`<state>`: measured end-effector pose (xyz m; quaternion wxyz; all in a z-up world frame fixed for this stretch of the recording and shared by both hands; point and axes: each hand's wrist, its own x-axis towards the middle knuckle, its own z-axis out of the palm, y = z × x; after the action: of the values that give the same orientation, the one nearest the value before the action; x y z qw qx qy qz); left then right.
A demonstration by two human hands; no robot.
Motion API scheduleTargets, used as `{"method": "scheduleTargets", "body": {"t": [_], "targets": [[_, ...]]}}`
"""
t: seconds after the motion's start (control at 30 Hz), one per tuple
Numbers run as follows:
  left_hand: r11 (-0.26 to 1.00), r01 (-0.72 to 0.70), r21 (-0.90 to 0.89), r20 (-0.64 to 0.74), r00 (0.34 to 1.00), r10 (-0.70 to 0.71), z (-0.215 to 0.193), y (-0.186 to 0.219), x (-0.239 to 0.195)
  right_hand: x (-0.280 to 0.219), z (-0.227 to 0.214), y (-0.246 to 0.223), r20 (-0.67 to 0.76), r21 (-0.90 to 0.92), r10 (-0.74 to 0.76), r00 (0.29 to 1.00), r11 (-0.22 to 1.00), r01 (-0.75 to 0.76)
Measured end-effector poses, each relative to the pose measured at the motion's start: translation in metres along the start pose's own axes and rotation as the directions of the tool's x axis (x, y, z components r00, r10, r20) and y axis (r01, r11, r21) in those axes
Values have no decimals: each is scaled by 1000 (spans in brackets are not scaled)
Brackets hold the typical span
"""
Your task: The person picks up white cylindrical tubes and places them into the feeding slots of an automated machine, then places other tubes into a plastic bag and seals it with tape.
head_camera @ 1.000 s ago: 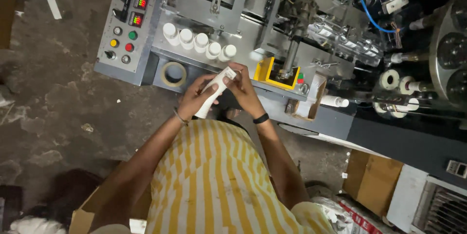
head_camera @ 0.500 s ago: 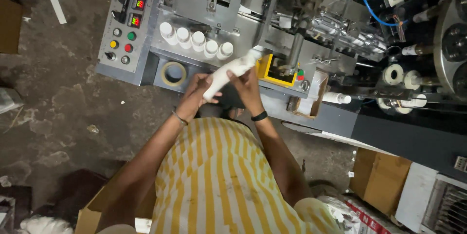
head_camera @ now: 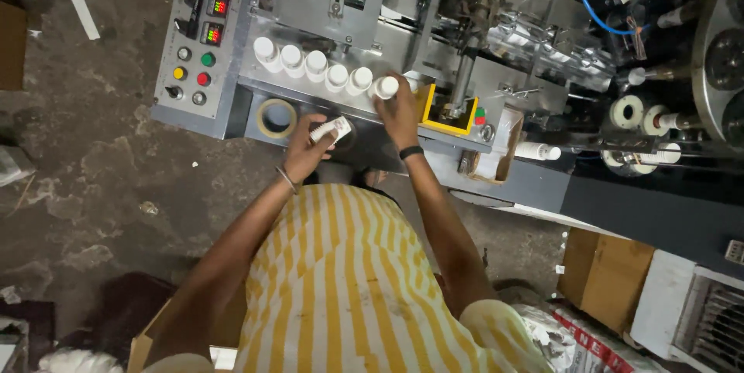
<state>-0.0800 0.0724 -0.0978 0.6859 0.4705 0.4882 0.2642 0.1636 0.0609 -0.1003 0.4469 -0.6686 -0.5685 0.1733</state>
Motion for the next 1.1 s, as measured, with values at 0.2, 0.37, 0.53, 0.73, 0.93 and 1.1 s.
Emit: {"method": "scheduleTargets", "body": {"t": [0.2, 0.37, 0.53, 0.73, 0.93, 1.1], "targets": [[998, -3, -67, 30, 1000, 5, 3, -13, 15, -10, 13, 15, 73, 291, 96, 993, 950, -114], [952, 153, -265, 97, 987, -131, 24, 18, 16, -45, 1, -32, 12, 506, 291, 957, 823, -257], [899, 164, -407, 206, 975, -85, 37, 14, 21, -25, -22, -61, 65, 513, 175, 982, 838, -184], [942, 75, -328, -41, 995, -93, 37, -17, 33, 6, -33, -50, 116, -330, -89, 989, 936, 123], [919, 109, -378, 72, 993, -88, 51, 3, 20, -38, -36, -55, -18, -101, -86, 996, 991, 84], [943, 332, 11, 325, 891, -317, 71, 15, 7, -105, -44, -28, 490, 519, 289, 822, 661, -542]]}}
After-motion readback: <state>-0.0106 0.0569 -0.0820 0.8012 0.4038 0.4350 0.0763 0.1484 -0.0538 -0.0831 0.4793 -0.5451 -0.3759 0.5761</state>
